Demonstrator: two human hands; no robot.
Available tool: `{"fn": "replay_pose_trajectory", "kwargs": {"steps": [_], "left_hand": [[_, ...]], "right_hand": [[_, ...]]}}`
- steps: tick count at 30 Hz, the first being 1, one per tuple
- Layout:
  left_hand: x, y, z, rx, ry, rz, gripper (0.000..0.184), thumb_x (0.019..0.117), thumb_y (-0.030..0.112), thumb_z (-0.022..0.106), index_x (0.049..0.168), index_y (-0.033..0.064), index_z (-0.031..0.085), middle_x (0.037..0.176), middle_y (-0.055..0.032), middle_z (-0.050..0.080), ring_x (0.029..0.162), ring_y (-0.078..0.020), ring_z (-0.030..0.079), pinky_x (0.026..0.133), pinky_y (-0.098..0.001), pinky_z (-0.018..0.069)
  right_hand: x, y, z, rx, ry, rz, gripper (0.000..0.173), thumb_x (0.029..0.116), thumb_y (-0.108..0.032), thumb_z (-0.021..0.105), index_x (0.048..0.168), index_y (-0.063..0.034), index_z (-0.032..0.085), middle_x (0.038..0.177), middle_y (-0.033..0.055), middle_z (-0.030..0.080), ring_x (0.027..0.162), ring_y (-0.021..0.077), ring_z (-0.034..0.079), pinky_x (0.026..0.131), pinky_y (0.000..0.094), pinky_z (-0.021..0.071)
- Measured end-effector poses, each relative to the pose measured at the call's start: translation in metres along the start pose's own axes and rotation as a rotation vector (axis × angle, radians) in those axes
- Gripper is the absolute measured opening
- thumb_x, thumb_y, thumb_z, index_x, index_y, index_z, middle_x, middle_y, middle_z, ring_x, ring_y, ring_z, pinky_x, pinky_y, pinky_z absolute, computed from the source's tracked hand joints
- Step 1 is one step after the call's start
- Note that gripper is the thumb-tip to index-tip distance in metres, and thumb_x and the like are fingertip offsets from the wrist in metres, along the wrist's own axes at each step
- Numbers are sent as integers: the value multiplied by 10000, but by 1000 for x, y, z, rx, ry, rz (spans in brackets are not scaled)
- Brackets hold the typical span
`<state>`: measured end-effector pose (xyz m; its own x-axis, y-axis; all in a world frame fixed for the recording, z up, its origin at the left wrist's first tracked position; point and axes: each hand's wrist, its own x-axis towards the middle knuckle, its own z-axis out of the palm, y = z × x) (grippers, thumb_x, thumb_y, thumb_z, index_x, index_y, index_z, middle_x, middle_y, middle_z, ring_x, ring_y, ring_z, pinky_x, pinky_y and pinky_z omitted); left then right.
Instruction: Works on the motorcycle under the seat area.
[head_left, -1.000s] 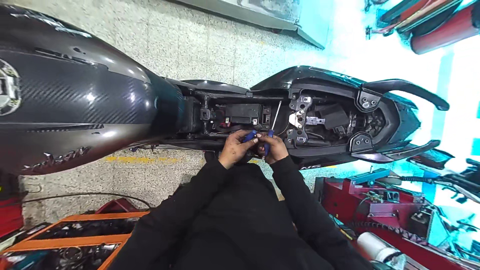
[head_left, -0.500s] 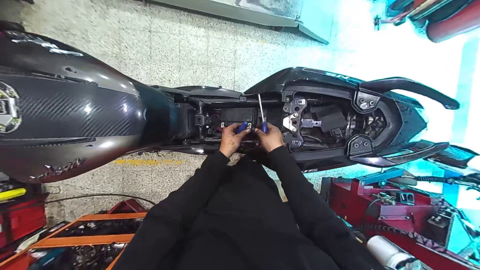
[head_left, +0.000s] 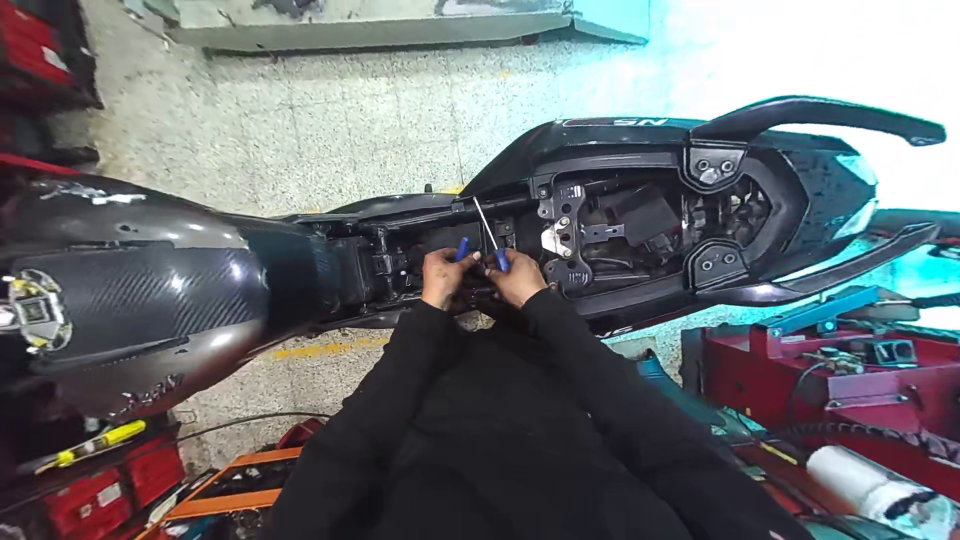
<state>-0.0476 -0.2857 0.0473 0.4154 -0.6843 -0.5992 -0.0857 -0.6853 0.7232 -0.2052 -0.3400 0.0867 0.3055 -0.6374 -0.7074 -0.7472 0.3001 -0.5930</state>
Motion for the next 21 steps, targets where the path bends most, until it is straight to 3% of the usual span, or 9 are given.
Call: {"fn": "replay_pose_trajectory", "kwargs": {"steps": [5, 7, 9, 11, 16, 19, 21], "left_hand": [[3, -3, 0, 40, -17, 55, 251, 830, 226, 854, 948, 31, 750, 843, -78, 742, 732, -143, 716, 725, -354, 623], [3, -5, 2, 8, 3, 87, 219, 830, 187, 845, 924, 20, 739, 808, -67, 735, 700, -140, 709, 691, -345, 622], [1, -7, 4, -41, -1, 121, 216, 841, 168, 842, 934, 3, 739, 804, -78, 740, 699, -159, 709, 679, -352, 623], [-1, -6, 5, -39, 0, 101, 205, 853, 148, 827, 948, -9, 736, 809, -86, 732, 693, -163, 696, 662, -349, 614], [6, -1, 4, -97, -15, 45, 82, 839, -6, 763, 898, -7, 705, 750, -51, 701, 605, -102, 628, 578, -270, 559], [8, -10, 0, -179, -78, 66, 82, 851, -3, 752, 911, 35, 710, 777, -24, 714, 622, -81, 645, 601, -253, 576], [8, -13, 1, -224, -88, 62, 77, 856, 26, 760, 906, 58, 711, 754, -9, 694, 555, -51, 584, 522, -216, 521]], "right_hand": [[-21, -5, 8, -65, 13, -67, 390, 1000, -246, 589, 1333, -45, 613, 1194, 200, 694, 1123, 338, 675, 992, 538, 517], [-35, -1, 20, -85, -9, -124, 399, 1009, -224, 561, 1351, -22, 600, 1315, 201, 647, 1145, 363, 668, 982, 551, 528], [-45, 10, 32, -107, -85, -178, 384, 992, -199, 567, 1336, -35, 614, 1550, 170, 483, 1075, 369, 700, 883, 546, 575], [-47, 25, 39, -69, -137, -240, 354, 972, -156, 578, 1302, -41, 630, 1639, 152, 369, 994, 356, 723, 804, 523, 593], [-41, 48, 55, 71, 27, -474, 207, 923, -99, 638, 1107, -32, 705, 1524, 217, 505, 708, 271, 736, 606, 399, 609], [-42, 51, 54, 178, 43, -504, 168, 911, -104, 668, 1060, -36, 707, 1503, 242, 518, 668, 251, 727, 583, 365, 601], [-41, 50, 52, 240, 35, -489, 154, 904, -82, 672, 1044, -38, 718, 1498, 243, 523, 660, 252, 725, 581, 363, 600]]}}
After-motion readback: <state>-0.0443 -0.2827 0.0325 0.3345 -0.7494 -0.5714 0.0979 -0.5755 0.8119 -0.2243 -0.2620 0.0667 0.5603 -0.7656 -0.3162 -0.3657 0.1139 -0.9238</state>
